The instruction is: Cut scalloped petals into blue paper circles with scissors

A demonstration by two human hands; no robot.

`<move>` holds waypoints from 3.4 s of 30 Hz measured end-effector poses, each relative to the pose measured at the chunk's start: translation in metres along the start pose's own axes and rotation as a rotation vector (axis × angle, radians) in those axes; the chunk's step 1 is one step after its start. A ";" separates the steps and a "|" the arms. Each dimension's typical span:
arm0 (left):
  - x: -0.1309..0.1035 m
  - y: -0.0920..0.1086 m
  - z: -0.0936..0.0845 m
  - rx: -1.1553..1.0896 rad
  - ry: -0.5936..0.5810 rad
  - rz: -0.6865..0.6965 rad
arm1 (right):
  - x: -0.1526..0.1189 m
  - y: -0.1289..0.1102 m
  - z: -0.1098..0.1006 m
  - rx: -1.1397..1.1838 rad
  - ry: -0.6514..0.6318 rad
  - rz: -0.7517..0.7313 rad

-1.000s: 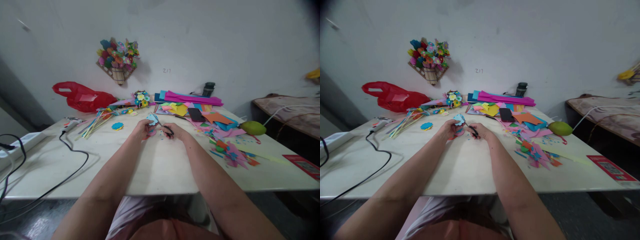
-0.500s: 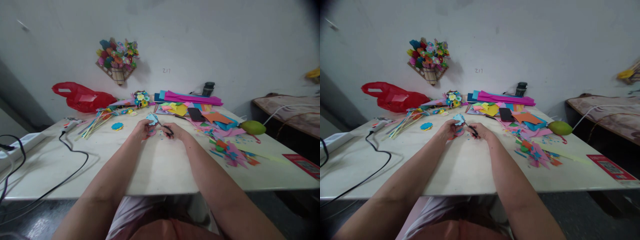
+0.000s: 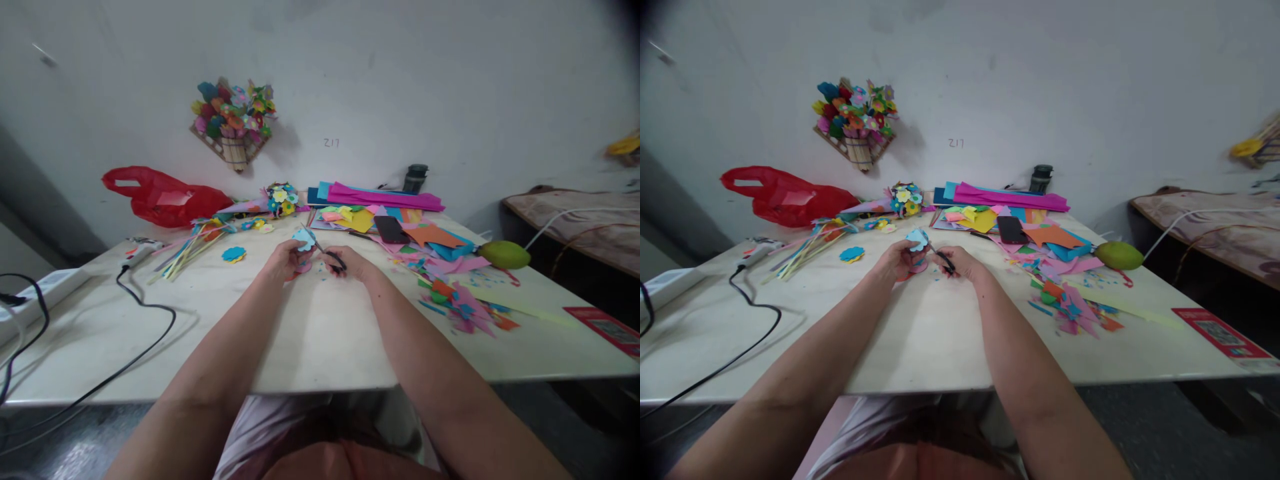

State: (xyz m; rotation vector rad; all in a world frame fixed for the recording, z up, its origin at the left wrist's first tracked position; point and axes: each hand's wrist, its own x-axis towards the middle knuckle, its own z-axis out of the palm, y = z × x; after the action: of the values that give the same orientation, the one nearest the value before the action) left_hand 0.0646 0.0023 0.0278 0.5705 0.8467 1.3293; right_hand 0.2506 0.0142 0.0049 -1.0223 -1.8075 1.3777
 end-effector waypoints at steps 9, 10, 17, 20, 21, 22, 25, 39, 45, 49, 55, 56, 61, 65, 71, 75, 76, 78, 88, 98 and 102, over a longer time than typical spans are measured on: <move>-0.004 -0.001 0.003 -0.010 0.009 -0.084 | -0.003 -0.006 0.004 0.046 0.043 -0.008; -0.003 -0.002 0.003 -0.010 0.008 -0.092 | -0.004 -0.007 0.004 0.054 0.046 -0.006; -0.003 -0.010 0.011 -0.109 0.011 0.017 | -0.010 -0.019 0.010 0.101 0.077 -0.016; -0.005 -0.011 0.014 -0.103 0.008 0.011 | -0.010 -0.021 0.012 0.130 0.092 -0.016; -0.005 -0.012 0.014 -0.099 0.016 0.008 | -0.010 -0.021 0.012 0.136 0.095 -0.010; -0.005 -0.012 0.014 -0.094 0.028 0.004 | -0.010 -0.021 0.013 0.142 0.097 -0.005; -0.004 -0.013 0.013 -0.091 0.053 -0.004 | -0.010 -0.021 0.013 0.155 0.108 -0.006; -0.005 -0.016 0.020 -0.119 0.103 0.000 | -0.003 -0.013 0.016 0.171 0.139 -0.062; -0.005 -0.016 0.022 -0.121 0.105 -0.019 | -0.002 -0.013 0.017 0.153 0.152 -0.080; -0.007 -0.016 0.023 -0.117 0.102 -0.018 | -0.003 -0.015 0.019 0.170 0.172 -0.076; -0.007 -0.018 0.025 -0.123 0.114 0.014 | -0.003 -0.017 0.023 0.186 0.219 -0.044; -0.007 -0.019 0.025 -0.122 0.119 0.021 | -0.002 -0.018 0.024 0.189 0.228 -0.036; 0.000 -0.024 0.023 -0.100 0.128 0.074 | -0.001 -0.019 0.026 0.186 0.270 -0.025; 0.008 -0.029 0.017 -0.062 0.128 0.117 | -0.001 -0.020 0.029 0.188 0.286 -0.018; 0.009 -0.029 0.016 -0.008 0.122 0.149 | -0.002 -0.024 0.030 0.161 0.305 0.018; 0.004 -0.025 0.019 -0.009 0.139 0.134 | -0.002 -0.024 0.029 0.134 0.300 0.022; 0.004 -0.023 0.019 0.001 0.142 0.129 | -0.002 -0.024 0.028 0.127 0.298 0.026; 0.004 -0.021 0.018 0.031 0.145 0.121 | -0.001 -0.023 0.027 0.110 0.294 0.036; 0.012 -0.018 0.004 0.124 0.124 0.138 | 0.000 -0.021 0.026 0.043 0.283 0.070; 0.007 -0.011 0.004 0.157 0.116 0.171 | 0.000 -0.022 0.026 0.023 0.286 0.087; 0.005 -0.007 0.000 0.191 0.097 0.157 | 0.003 -0.019 0.024 0.062 0.289 0.065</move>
State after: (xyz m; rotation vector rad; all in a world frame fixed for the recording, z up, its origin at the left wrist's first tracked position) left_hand 0.0694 0.0062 0.0213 0.7385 1.0324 1.4362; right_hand 0.2254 0.0024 0.0173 -1.1895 -1.5235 1.2432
